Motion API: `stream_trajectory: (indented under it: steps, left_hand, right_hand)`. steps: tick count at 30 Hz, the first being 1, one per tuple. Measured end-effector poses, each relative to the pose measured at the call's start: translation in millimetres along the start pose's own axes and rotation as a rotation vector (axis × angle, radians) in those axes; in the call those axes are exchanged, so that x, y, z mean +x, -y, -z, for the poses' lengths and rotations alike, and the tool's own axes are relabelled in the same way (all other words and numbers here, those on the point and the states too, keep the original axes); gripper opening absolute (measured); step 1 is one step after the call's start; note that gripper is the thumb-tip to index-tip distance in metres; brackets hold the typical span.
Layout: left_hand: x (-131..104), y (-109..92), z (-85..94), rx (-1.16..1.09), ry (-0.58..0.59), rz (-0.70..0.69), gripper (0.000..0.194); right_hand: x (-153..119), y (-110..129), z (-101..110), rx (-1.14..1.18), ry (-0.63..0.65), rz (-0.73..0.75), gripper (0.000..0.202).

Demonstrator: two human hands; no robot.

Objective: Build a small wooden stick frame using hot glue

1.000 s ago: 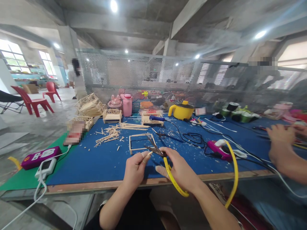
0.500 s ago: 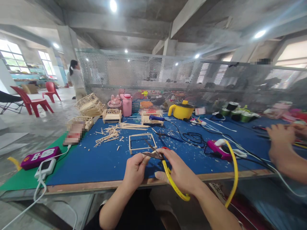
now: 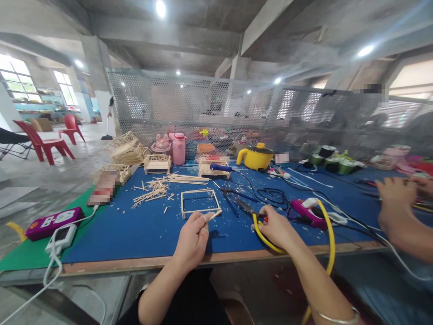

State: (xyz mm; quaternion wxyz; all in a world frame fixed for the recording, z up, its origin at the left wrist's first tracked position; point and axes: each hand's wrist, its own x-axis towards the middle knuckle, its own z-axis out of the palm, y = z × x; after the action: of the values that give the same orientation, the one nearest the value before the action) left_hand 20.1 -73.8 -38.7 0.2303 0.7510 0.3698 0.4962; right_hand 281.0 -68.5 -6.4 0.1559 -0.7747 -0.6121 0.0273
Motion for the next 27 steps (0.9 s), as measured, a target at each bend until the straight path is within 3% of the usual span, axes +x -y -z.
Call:
stream_trajectory:
  steps: [7,13,17,22,25,27]
  left_hand:
    - [0,8,-1.0,0.213,0.149,-0.061,0.045]
    - [13,9,31.0,0.355,0.165,-0.109,0.044]
    - [17,17,59.7,0.435,0.115,-0.109,0.040]
    - [13,32,93.8,0.440,-0.042,-0.081,0.036]
    - [8,40,105.0,0.450,-0.092,-0.049,0.036]
    - [7,42,106.1,0.451,-0.076,-0.037,0.036]
  right_hand:
    - [48,-6,4,-0.034,0.145,0.169,0.036]
    - [76,-10,14,-0.027,0.271,0.231,0.040]
    - [66,-23,16,-0.019,0.264,0.199,0.042]
    - [37,-41,5,0.009,0.091,0.120,0.034]
    - [25,-47,-1,-0.025,-0.012,0.084,0.025]
    - [25,-48,-2,-0.049,-0.016,0.070,0.020]
